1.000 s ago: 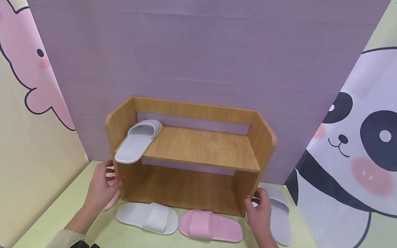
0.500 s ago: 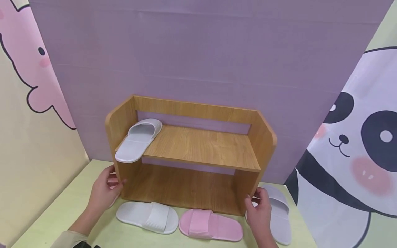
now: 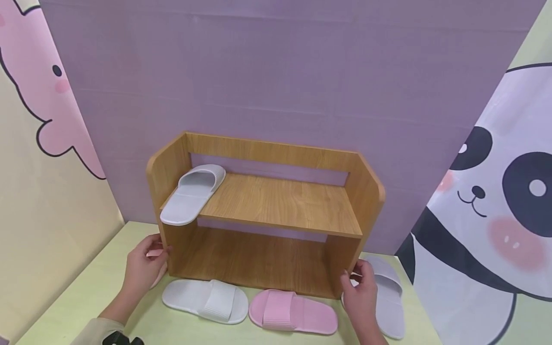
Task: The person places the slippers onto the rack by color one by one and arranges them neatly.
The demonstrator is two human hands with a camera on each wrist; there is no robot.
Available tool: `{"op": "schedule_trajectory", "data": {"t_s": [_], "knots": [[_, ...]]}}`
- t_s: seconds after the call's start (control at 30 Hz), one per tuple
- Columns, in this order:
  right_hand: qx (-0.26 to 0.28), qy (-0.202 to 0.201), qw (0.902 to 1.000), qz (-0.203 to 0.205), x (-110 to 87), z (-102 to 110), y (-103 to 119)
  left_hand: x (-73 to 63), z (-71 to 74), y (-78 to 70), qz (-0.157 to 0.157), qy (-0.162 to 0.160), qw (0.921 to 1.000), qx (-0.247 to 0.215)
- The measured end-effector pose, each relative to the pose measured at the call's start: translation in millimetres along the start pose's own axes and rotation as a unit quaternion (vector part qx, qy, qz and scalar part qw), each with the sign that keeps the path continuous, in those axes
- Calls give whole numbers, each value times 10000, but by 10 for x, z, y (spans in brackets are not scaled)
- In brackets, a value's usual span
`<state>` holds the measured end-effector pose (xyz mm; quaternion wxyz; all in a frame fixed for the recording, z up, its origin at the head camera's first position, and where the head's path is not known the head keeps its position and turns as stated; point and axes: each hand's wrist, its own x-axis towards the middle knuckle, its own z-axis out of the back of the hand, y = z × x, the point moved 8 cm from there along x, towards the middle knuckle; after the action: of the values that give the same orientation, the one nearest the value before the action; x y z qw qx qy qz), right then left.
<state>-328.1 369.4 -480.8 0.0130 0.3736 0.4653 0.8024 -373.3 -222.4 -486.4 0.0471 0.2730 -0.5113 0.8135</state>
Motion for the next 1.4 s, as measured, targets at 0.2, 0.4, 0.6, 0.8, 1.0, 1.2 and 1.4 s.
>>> {"op": "schedule_trajectory", "data": {"t_s": [0.2, 0.4, 0.6, 0.8, 1.0, 1.2, 1.4], "knots": [[-129, 201, 9997, -34, 0, 72, -1, 31, -63, 24, -17, 71, 10000, 23], [-223, 628, 9977, 82, 4, 110, 90, 37, -28, 1, -99, -118, 9999, -2], [-557, 966, 9926, 472, -27, 223, 85, 38, -10, 29, -91, -126, 9996, 250], [-894, 982, 9879, 797, -28, 436, -54, 36, -23, -3, -122, -88, 9990, 410], [-1591, 1268, 9772, 613, -15, 602, -263, 47, -33, -15, -160, -61, 9989, 432], [-2222, 1425, 9626, 608, -32, 687, -405, 50, -26, 7, -151, -52, 9988, 452], [-2787, 1646, 9458, 261, -54, 758, -548, 59, -39, 11, -143, 6, 9989, 443]]}}
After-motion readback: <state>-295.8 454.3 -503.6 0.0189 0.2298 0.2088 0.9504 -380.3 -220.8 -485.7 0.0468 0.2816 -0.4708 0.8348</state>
